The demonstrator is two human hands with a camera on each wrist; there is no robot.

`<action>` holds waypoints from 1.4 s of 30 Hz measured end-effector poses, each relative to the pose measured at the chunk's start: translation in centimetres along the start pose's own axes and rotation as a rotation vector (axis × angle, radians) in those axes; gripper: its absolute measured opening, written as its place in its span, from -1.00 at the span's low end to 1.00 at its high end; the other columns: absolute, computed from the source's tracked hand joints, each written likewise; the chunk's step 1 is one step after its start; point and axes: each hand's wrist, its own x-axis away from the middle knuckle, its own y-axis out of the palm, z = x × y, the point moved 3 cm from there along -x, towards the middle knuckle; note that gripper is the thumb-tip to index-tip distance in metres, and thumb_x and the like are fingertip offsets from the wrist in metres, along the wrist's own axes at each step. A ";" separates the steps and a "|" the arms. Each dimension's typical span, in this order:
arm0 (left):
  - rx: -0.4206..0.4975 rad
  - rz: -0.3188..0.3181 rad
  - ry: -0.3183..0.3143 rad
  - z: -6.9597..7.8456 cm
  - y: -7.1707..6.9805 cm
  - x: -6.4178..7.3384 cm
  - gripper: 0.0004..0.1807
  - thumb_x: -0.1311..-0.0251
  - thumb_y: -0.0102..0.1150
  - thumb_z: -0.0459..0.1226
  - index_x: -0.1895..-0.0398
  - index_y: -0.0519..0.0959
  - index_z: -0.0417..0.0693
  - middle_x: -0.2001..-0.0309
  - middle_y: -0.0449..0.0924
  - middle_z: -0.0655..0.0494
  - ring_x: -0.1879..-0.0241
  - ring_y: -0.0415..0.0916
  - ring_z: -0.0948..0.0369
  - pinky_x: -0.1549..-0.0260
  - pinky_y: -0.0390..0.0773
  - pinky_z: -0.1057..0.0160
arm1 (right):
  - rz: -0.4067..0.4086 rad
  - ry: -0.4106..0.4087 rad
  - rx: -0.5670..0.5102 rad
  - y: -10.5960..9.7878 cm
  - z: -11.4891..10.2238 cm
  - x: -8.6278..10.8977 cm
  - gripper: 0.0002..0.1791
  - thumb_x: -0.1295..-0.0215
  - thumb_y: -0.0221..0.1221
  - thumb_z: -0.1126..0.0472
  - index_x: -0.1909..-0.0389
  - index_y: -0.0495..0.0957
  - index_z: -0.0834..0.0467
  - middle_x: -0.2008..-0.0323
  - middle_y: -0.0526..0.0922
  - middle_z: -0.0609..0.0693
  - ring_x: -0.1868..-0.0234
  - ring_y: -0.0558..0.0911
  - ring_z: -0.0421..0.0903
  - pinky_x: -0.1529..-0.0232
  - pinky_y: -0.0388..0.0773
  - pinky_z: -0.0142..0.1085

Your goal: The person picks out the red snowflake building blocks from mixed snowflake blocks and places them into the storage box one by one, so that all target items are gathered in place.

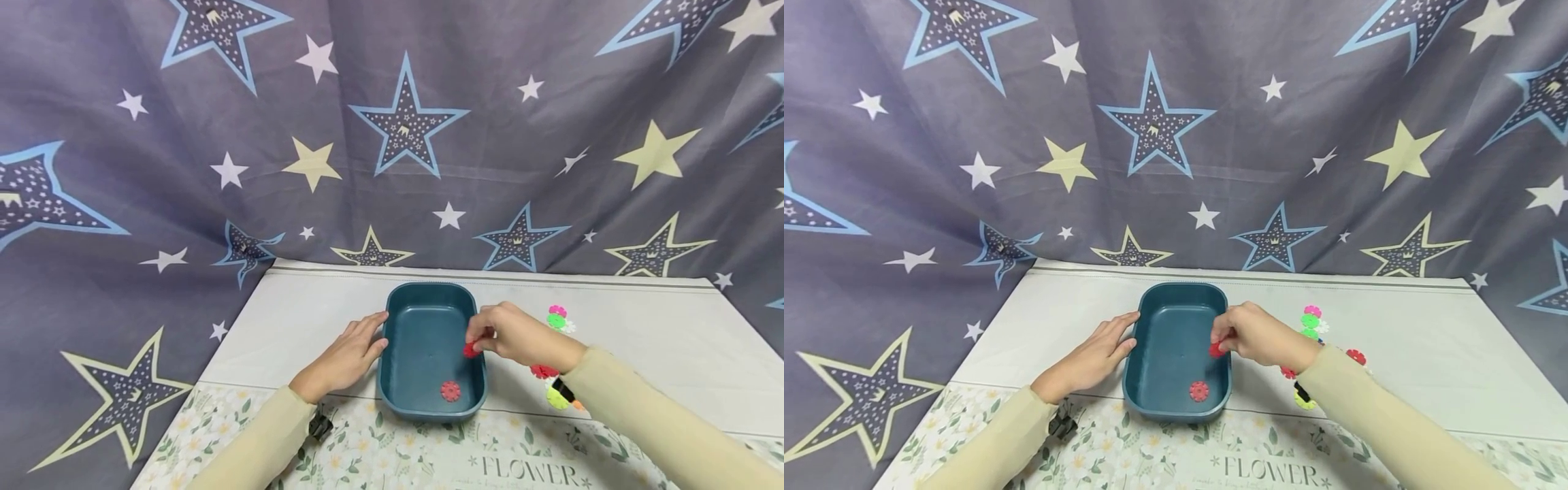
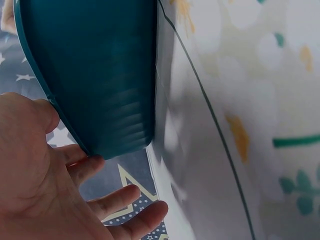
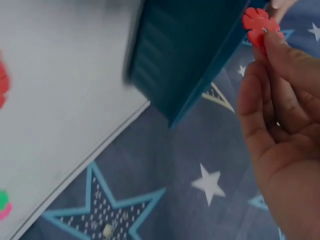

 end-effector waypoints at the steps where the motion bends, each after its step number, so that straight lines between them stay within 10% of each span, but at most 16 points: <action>1: -0.001 0.000 0.002 0.0 0.0 0.0 -0.40 -0.48 -0.30 0.00 -0.48 0.04 -0.02 -0.44 0.03 0.10 -0.36 0.04 0.07 -0.26 0.11 0.02 | -0.014 -0.015 -0.001 0.3 0.1 -0.5 -0.83 0.02 0.40 0.39 0.45 0.67 0.06 0.45 0.58 -0.22 0.38 0.52 -0.27 0.39 0.52 -0.45; 19: 0.007 -0.012 -0.013 0.1 0.0 -0.2 -0.39 -0.47 -0.30 0.02 -0.49 0.03 0.02 -0.44 0.03 0.13 -0.36 0.04 0.08 -0.24 0.14 -0.02 | -0.234 0.024 0.124 5.7 0.9 -4.9 -0.72 0.22 0.38 0.52 0.66 0.66 0.05 0.68 0.59 -0.24 0.54 0.51 -0.35 0.41 0.49 -0.42; 32: 0.008 -0.002 0.000 -0.1 0.1 -0.2 -0.40 -0.48 -0.29 -0.01 -0.48 0.05 -0.03 -0.43 0.04 0.08 -0.36 0.04 0.06 -0.25 0.13 0.00 | -0.165 0.141 0.205 6.0 0.1 -4.2 -0.78 0.14 0.40 0.45 0.50 0.66 0.10 0.60 0.53 -0.22 0.41 0.42 -0.16 0.35 0.45 -0.32; 42: -0.001 0.011 0.010 0.0 0.0 -0.1 -0.41 -0.48 -0.32 -0.01 -0.47 0.06 -0.06 -0.43 0.05 0.05 -0.36 0.03 0.06 -0.26 0.11 0.02 | 0.054 0.089 0.148 0.3 0.8 -1.5 -0.79 0.02 0.41 0.38 0.32 0.67 0.14 0.39 0.65 -0.13 0.28 0.59 -0.11 0.01 0.46 -0.10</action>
